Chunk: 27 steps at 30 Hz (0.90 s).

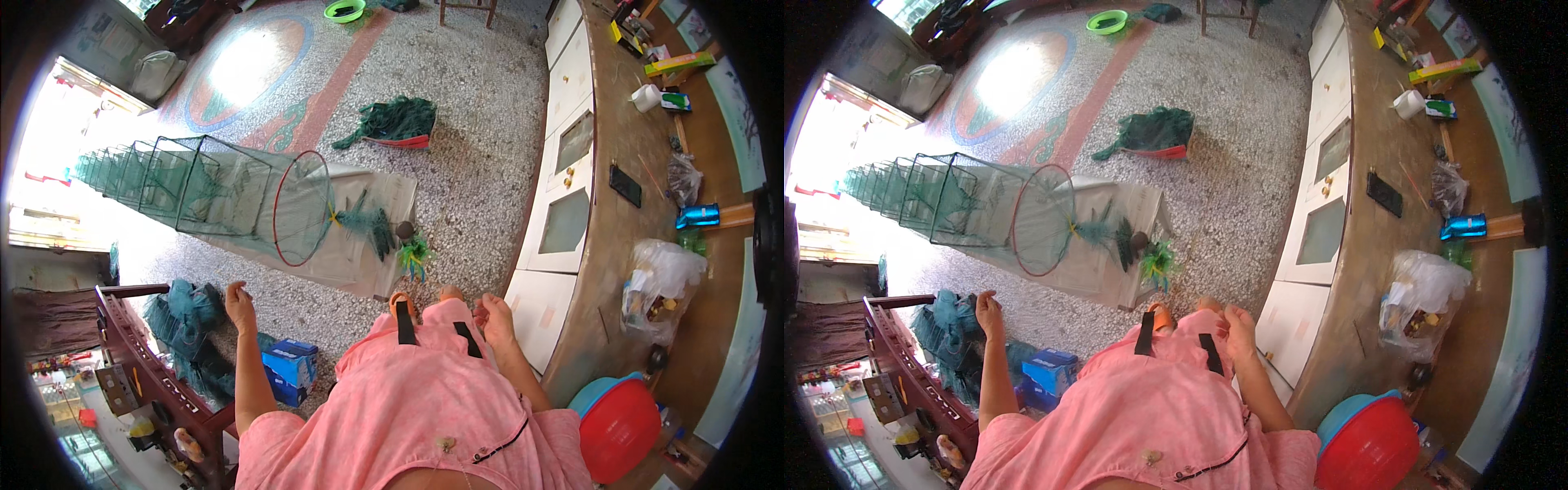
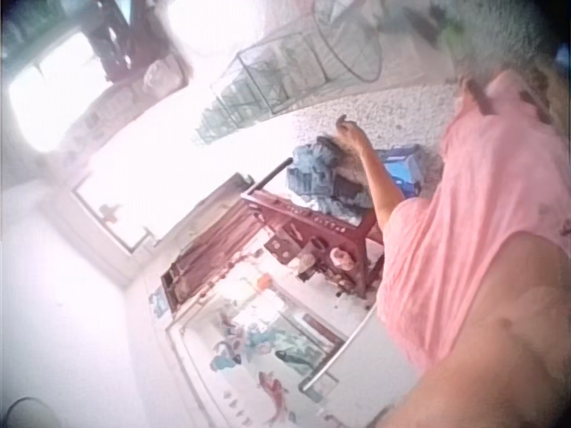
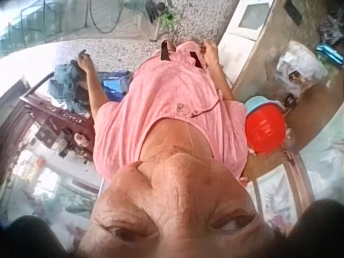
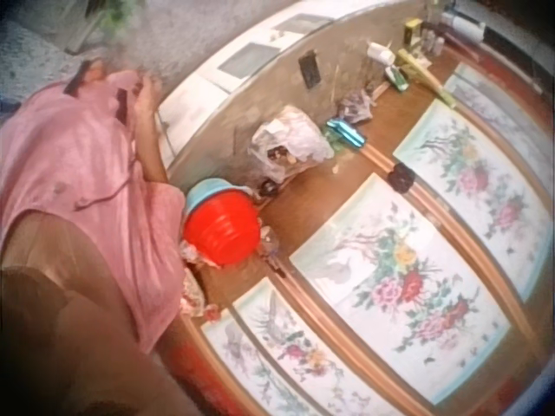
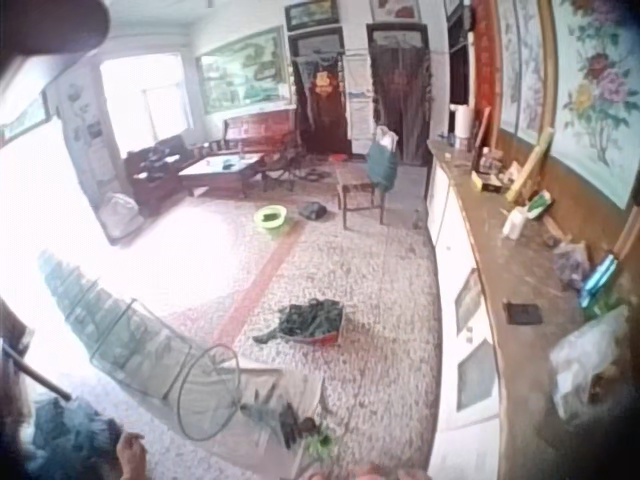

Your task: The person repairs a large mesh fishing trap by hand, threading thin cords through the netting to mend gaps and secure the structure while sitting on the floor.

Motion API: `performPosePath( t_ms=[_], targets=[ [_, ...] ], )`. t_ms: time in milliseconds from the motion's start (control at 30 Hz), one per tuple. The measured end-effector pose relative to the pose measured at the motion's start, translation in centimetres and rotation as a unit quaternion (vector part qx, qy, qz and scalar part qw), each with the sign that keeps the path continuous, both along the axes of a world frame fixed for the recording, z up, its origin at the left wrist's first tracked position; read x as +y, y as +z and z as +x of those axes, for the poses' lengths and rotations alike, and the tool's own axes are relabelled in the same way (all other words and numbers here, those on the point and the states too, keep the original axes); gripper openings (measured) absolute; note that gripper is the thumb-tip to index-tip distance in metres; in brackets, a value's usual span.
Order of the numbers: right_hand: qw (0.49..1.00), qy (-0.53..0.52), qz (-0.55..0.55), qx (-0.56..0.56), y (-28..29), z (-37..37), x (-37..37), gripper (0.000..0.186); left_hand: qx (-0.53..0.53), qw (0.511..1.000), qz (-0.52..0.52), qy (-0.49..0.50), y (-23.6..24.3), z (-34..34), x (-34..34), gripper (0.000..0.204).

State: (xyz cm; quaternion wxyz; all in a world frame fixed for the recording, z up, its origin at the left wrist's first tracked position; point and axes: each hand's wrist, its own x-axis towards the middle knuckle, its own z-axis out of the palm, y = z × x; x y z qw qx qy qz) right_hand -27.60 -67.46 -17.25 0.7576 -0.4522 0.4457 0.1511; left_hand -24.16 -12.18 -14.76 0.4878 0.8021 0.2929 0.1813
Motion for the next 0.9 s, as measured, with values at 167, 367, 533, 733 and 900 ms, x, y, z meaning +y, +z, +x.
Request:
performPosePath(
  t_ms=[167,367,533,733,900],
  targets=[
    [0.998,0.047,0.03,0.011,-1.3,2.0,-0.7,0.009,0.062,0.997,-0.027,0.026,-4.3,-4.4,-3.3,0.015],
    [0.994,0.112,-0.006,0.01,-0.8,6.5,-5.0,0.015,0.171,0.98,-0.091,0.046,-10.3,-11.0,-10.8,0.015],
    [0.996,0.085,-0.023,-0.007,-1.5,10.8,-12.9,0.014,0.348,0.925,-0.124,-0.088,-8.1,-9.3,-22.0,0.022],
    [0.993,0.111,-0.027,0.036,-4.3,12.2,-18.0,0.019,0.345,0.913,-0.093,-0.199,-3.1,-4.1,-31.3,0.025],
    [0.978,0.188,0.008,0.086,-6.3,12.6,-17.7,0.022,0.353,0.913,-0.177,-0.105,-3.1,-8.3,-34.5,0.022]
  ],
)
